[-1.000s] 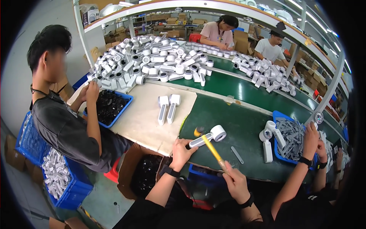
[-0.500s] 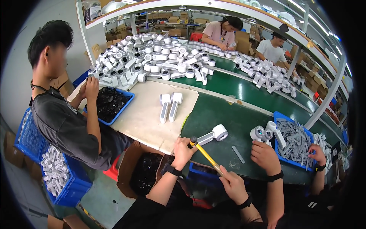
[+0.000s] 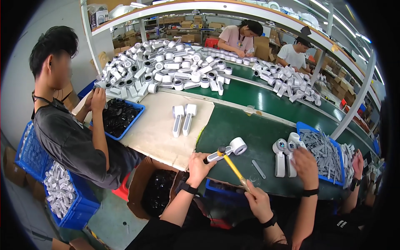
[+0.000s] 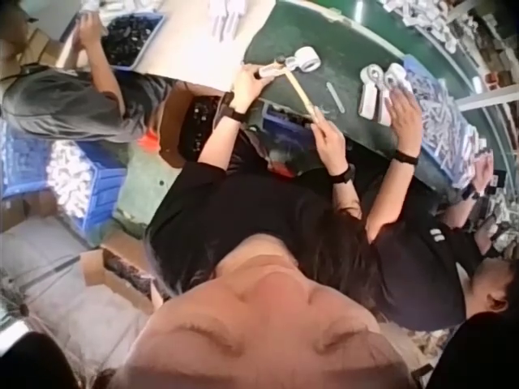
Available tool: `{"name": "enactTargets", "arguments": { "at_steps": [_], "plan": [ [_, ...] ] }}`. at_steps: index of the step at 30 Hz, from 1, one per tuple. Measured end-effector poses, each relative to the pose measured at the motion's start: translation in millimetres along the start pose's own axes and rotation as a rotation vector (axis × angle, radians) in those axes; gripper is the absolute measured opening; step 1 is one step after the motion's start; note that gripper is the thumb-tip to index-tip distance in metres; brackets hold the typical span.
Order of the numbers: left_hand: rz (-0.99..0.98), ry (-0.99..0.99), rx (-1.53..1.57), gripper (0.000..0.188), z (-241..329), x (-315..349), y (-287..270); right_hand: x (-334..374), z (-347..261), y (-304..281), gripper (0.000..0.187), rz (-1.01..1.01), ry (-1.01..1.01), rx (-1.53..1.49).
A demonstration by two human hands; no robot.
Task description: The person picks up a white fan component, places a grey plastic strip onto it, and strikes the strip with a yellow hammer. They then set the assembled component aside and repeat the process with another fan.
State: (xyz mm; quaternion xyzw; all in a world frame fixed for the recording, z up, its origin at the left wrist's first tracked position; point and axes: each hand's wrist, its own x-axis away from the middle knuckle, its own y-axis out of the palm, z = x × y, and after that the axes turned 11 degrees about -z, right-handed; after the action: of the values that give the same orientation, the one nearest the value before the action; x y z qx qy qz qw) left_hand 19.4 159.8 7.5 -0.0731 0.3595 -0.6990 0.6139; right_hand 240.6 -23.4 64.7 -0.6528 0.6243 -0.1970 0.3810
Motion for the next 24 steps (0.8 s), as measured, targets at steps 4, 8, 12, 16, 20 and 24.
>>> {"name": "enactTargets", "arguments": {
  "at_steps": [4, 8, 12, 16, 20, 24],
  "plan": [
    [0.001, 0.007, -0.015, 0.028, 0, -1, 2, 0, 8, 0, 0.049, 0.114, 0.0, -0.114],
    [0.023, 0.015, -0.037, 0.029, -1, 4, 3, -3, 13, -4, 0.051, 0.079, 0.015, -0.038],
    [0.027, 0.04, -0.028, 0.028, 1, 4, 2, -6, 21, -3, 0.052, 0.052, 0.084, -0.024],
    [0.018, 0.064, -0.066, 0.03, 1, 0, 1, -6, 21, -4, 0.051, 0.146, 0.011, -0.062],
    [-0.021, 0.081, 0.025, 0.039, 7, -2, 1, -6, 28, 3, 0.05, 0.088, 0.065, -0.079],
    [-0.157, -0.152, 0.325, 0.045, 15, 3, -13, 4, 30, 2, 0.055, 0.095, 0.069, -0.295]
  ]
}}
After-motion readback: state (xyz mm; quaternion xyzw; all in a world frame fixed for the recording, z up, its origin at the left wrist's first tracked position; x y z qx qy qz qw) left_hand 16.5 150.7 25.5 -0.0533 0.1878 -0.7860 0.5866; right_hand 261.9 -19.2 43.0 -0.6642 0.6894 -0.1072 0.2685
